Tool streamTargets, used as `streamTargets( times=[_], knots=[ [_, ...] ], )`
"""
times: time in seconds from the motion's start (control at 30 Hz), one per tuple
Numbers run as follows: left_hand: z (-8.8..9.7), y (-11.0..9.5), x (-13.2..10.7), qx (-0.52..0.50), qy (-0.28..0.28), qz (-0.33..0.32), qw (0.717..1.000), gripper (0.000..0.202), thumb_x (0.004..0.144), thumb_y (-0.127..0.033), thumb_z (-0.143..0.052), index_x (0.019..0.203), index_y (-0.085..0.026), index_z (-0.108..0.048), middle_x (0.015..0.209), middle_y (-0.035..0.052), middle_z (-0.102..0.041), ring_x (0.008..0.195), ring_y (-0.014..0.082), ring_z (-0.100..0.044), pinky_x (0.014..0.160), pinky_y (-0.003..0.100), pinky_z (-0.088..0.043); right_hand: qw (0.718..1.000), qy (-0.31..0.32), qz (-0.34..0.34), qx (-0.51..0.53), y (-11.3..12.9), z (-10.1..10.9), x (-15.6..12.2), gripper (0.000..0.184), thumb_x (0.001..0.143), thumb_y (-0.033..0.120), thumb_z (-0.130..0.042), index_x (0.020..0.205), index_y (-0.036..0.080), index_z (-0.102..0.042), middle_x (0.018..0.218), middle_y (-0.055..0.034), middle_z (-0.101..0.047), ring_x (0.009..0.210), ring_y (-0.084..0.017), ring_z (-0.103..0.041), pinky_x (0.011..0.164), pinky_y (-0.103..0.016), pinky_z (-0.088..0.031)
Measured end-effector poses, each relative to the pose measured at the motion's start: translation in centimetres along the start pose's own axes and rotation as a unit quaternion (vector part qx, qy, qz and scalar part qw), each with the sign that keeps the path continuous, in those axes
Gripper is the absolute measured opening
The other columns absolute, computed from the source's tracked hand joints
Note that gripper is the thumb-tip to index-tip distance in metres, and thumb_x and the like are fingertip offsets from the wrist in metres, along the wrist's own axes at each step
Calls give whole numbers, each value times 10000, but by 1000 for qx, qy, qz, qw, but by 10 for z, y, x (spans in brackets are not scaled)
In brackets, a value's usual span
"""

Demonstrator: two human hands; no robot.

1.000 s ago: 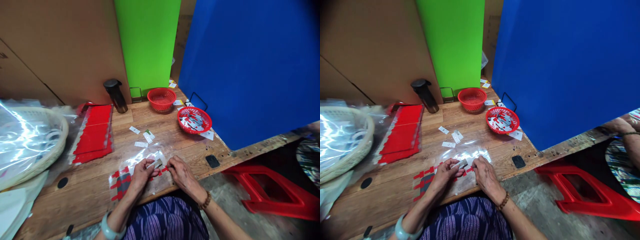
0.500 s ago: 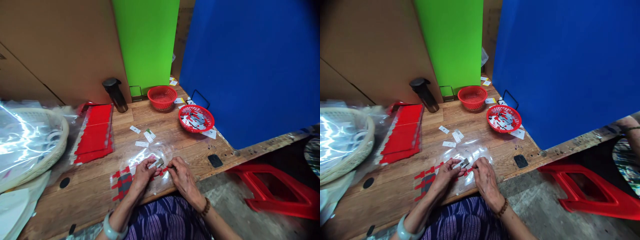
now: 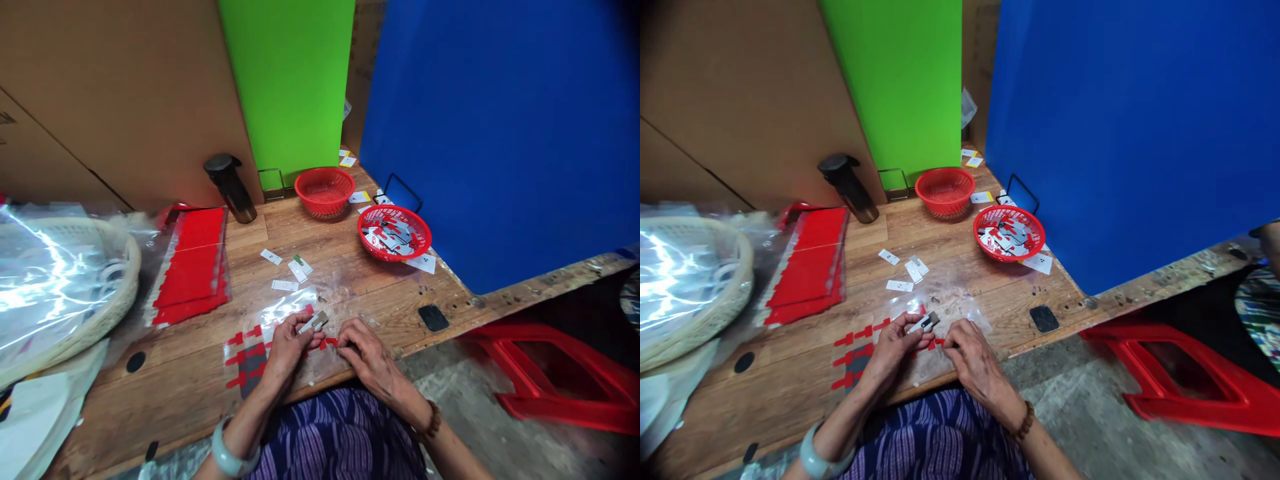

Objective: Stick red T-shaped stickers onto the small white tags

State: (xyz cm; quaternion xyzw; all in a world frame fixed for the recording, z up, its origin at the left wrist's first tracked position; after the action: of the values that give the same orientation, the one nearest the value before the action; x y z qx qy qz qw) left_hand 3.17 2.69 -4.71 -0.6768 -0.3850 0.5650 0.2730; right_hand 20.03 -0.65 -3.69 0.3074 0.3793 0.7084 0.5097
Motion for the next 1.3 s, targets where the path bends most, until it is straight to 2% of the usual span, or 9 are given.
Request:
streamTargets(
  times=[0.23,0.37,0.5,0.63,0.83,1.1,1.3],
  knots=[
    [0,2,0,1,1,-16,1000,350,672,-114,-677,1005,-97,-572,773,64,-688,676,171,-692,655,244,-547,999,40,21,22,4,2,-5,128,841,93,-492,764,197,-497,851,-9,-534,855,-163,-483,806,-304,-354],
    [1,0,-2,-17,-3,7,1000,312,699,-65,-642,1003,-98,-579,793,75,-693,684,163,-696,674,228,-548,993,8,-41,106,6,14,-5,71,856,172,-488,792,195,-510,816,2,-546,805,-143,-516,757,-264,-389],
    [4,-7,-10,-59,12,73,996,304,694,-3,-622,980,-92,-566,721,82,-695,632,149,-692,666,213,-548,988,-41,-83,121,13,19,1,59,820,237,-547,793,195,-515,776,17,-549,754,-136,-518,712,-250,-396],
    [10,-16,-24,-89,51,92,990,356,650,20,-659,981,-82,-576,707,95,-706,629,142,-688,674,204,-546,991,-74,-64,96,23,10,11,72,810,218,-557,747,197,-527,736,20,-555,729,-137,-521,697,-256,-393],
    [16,-22,-38,-87,57,89,991,366,636,-3,-666,984,-82,-586,700,97,-715,642,156,-692,668,216,-545,995,-75,-7,66,27,-5,20,43,806,196,-554,764,202,-548,762,1,-587,783,-160,-539,720,-278,-411],
    [16,-24,-41,-72,53,95,991,389,630,-3,-651,1006,-70,-575,682,95,-713,641,150,-690,660,208,-535,996,-50,-5,79,29,-9,24,53,817,172,-534,775,202,-525,767,13,-567,757,-139,-532,708,-257,-410],
    [16,-23,-40,-70,73,86,991,407,619,-42,-696,1011,-74,-593,708,94,-715,639,145,-687,656,208,-534,994,-33,1,100,29,-11,26,63,811,147,-535,780,200,-523,762,20,-560,735,-128,-525,692,-243,-407]
  ],
)
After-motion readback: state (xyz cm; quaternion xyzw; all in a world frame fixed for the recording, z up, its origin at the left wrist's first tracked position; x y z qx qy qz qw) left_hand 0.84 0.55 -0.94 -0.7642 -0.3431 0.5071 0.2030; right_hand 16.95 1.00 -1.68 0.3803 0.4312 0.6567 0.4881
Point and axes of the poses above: each hand's wrist, its own x-axis towards the middle knuckle, its own z-axis out of the back of the hand, y = z × x, the point moved 1 cm from there along x, towards the middle knuckle
